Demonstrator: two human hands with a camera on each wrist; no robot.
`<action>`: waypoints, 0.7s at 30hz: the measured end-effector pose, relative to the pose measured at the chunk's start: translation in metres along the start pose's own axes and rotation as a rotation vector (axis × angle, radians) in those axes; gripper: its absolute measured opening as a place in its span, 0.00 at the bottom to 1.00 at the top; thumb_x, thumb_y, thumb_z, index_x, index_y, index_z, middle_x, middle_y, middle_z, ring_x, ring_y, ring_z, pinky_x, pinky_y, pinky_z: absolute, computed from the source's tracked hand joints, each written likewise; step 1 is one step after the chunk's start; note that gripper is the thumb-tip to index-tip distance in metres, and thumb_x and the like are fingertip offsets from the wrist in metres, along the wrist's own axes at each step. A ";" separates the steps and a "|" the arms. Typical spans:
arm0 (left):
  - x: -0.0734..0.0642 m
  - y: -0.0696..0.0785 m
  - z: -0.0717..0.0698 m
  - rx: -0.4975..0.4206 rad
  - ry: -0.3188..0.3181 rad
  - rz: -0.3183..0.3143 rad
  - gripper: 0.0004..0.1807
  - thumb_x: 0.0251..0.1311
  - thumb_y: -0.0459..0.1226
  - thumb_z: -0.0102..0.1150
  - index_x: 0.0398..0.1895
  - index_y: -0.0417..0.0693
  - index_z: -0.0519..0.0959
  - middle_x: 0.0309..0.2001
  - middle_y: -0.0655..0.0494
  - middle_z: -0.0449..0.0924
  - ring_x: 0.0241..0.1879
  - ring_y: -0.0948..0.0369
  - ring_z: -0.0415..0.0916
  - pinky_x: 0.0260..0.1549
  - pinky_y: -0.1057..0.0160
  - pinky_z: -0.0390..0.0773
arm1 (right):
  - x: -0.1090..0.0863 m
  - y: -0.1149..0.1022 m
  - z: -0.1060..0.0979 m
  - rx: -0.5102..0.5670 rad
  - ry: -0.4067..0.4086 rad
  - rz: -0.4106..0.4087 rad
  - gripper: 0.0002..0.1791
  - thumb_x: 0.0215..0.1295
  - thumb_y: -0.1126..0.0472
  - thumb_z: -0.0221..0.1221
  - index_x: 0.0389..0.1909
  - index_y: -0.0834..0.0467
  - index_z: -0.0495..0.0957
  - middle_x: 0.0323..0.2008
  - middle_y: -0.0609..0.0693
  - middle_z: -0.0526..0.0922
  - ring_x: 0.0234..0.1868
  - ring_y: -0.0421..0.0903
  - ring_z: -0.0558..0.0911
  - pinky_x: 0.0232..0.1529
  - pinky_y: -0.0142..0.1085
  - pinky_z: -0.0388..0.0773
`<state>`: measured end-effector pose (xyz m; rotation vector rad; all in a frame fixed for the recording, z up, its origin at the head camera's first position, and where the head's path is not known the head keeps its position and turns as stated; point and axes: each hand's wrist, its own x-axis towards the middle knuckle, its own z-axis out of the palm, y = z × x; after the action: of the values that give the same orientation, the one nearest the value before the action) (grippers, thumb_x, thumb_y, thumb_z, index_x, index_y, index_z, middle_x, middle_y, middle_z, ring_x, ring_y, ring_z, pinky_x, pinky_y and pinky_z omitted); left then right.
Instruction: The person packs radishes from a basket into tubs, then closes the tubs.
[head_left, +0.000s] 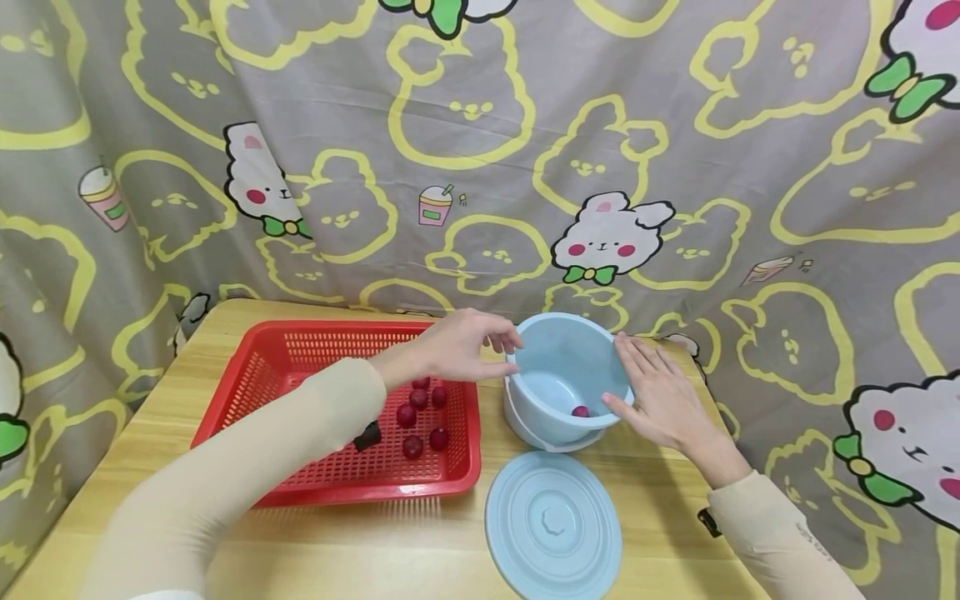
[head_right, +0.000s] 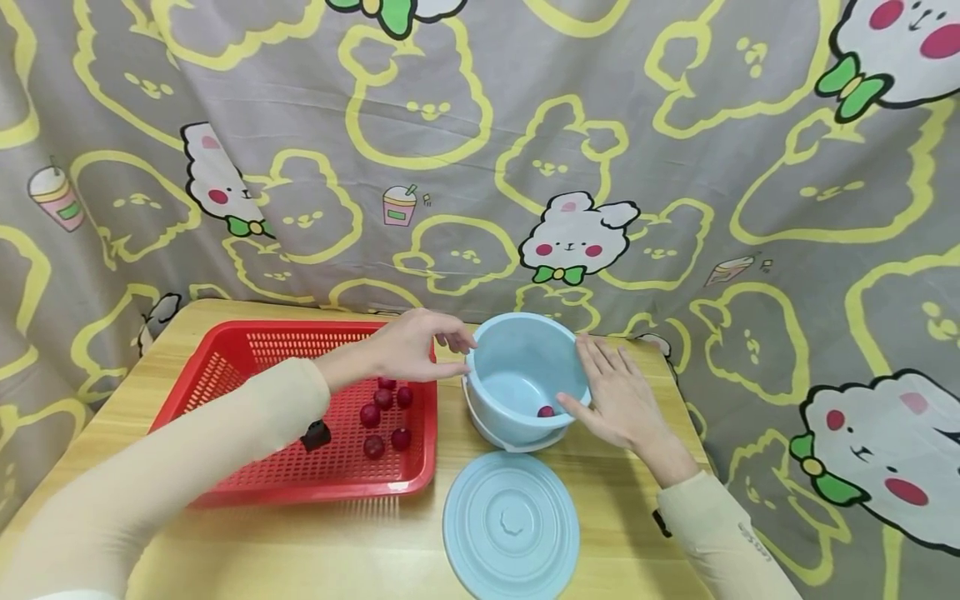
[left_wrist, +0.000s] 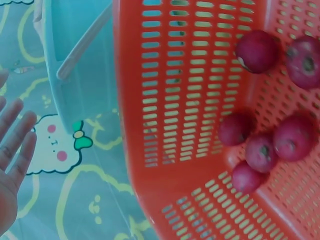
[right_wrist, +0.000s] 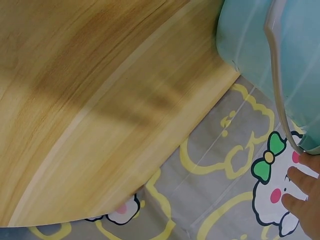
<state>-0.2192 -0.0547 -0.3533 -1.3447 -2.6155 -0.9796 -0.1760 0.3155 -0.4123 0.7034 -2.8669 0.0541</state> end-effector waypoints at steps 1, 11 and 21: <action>-0.002 0.000 -0.002 0.012 0.001 0.000 0.15 0.61 0.46 0.73 0.49 0.52 0.86 0.44 0.59 0.92 0.43 0.63 0.87 0.48 0.56 0.87 | 0.000 0.000 0.000 -0.003 0.002 -0.001 0.51 0.74 0.34 0.54 0.83 0.65 0.53 0.82 0.63 0.60 0.82 0.64 0.61 0.79 0.63 0.57; -0.033 -0.002 -0.020 0.110 0.019 -0.035 0.16 0.60 0.50 0.74 0.48 0.56 0.86 0.44 0.63 0.91 0.45 0.66 0.87 0.48 0.60 0.85 | 0.000 -0.001 0.001 -0.007 0.009 -0.003 0.51 0.74 0.33 0.51 0.83 0.64 0.53 0.82 0.62 0.60 0.83 0.63 0.61 0.81 0.62 0.56; -0.066 -0.013 -0.032 0.104 -0.007 -0.080 0.17 0.60 0.49 0.74 0.48 0.55 0.86 0.43 0.62 0.91 0.46 0.63 0.88 0.51 0.55 0.86 | 0.000 0.000 0.003 0.002 0.009 0.001 0.51 0.73 0.34 0.53 0.83 0.64 0.53 0.83 0.62 0.60 0.83 0.63 0.61 0.80 0.62 0.57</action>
<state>-0.1952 -0.1250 -0.3547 -1.2325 -2.7029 -0.8350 -0.1760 0.3150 -0.4149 0.7002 -2.8590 0.0600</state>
